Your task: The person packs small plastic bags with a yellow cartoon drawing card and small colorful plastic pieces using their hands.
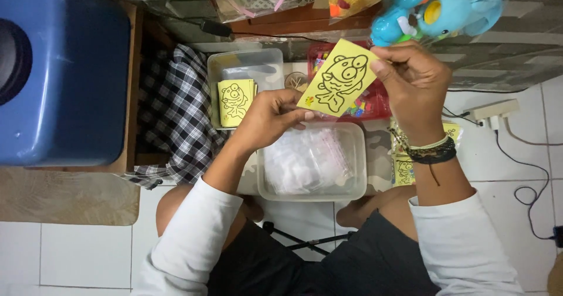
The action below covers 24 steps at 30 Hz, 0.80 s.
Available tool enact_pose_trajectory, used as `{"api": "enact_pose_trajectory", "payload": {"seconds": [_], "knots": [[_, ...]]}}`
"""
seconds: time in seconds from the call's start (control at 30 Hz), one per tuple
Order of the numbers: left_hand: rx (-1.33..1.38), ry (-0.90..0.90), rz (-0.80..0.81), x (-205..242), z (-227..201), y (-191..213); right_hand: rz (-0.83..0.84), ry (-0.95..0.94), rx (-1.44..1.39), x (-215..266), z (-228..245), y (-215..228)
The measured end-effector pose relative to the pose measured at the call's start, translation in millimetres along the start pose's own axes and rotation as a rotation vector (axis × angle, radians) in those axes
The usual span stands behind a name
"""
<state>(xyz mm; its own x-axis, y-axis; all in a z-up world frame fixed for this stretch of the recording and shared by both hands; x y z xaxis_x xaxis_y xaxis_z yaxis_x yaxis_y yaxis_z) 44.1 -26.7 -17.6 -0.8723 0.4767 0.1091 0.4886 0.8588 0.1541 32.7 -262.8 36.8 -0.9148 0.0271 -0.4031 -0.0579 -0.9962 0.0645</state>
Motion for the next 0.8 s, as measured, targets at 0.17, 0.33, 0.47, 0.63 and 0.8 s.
{"api": "enact_pose_trajectory", "payload": {"seconds": [0.17,0.33,0.47,0.63,0.8], "knots": [[0.058,0.019,-0.029,-5.1,11.6,-1.3,0.005,0.144,-0.004,4.9,-3.1,-15.9],[0.092,-0.012,-0.071,-5.4,9.7,-2.8,0.052,0.232,0.176,5.7,3.2,-21.4],[0.109,-0.009,-0.089,-4.9,11.3,-1.1,0.168,0.217,0.223,5.4,16.3,-37.7],[0.117,-0.007,-0.108,-6.6,11.5,-1.1,0.337,0.184,0.232,10.4,-7.0,-44.9],[0.083,-0.016,-0.091,-6.2,4.7,-6.8,0.238,-0.047,0.177,8.4,-16.2,-38.8]]}}
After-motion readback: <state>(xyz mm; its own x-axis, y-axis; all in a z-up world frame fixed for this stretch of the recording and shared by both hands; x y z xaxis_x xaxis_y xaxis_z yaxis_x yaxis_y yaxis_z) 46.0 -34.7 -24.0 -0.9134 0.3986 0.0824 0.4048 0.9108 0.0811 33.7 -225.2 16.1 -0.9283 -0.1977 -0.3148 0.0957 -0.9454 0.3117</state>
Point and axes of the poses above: each hand's wrist, its own x-axis away from the middle knuckle, its own y-axis out of the back of the hand, z = x × y, the point moved 5 cm from there along -x, towards the middle knuckle, and after that the axes turned 5 degrees about -x, right-handed, at the moved point
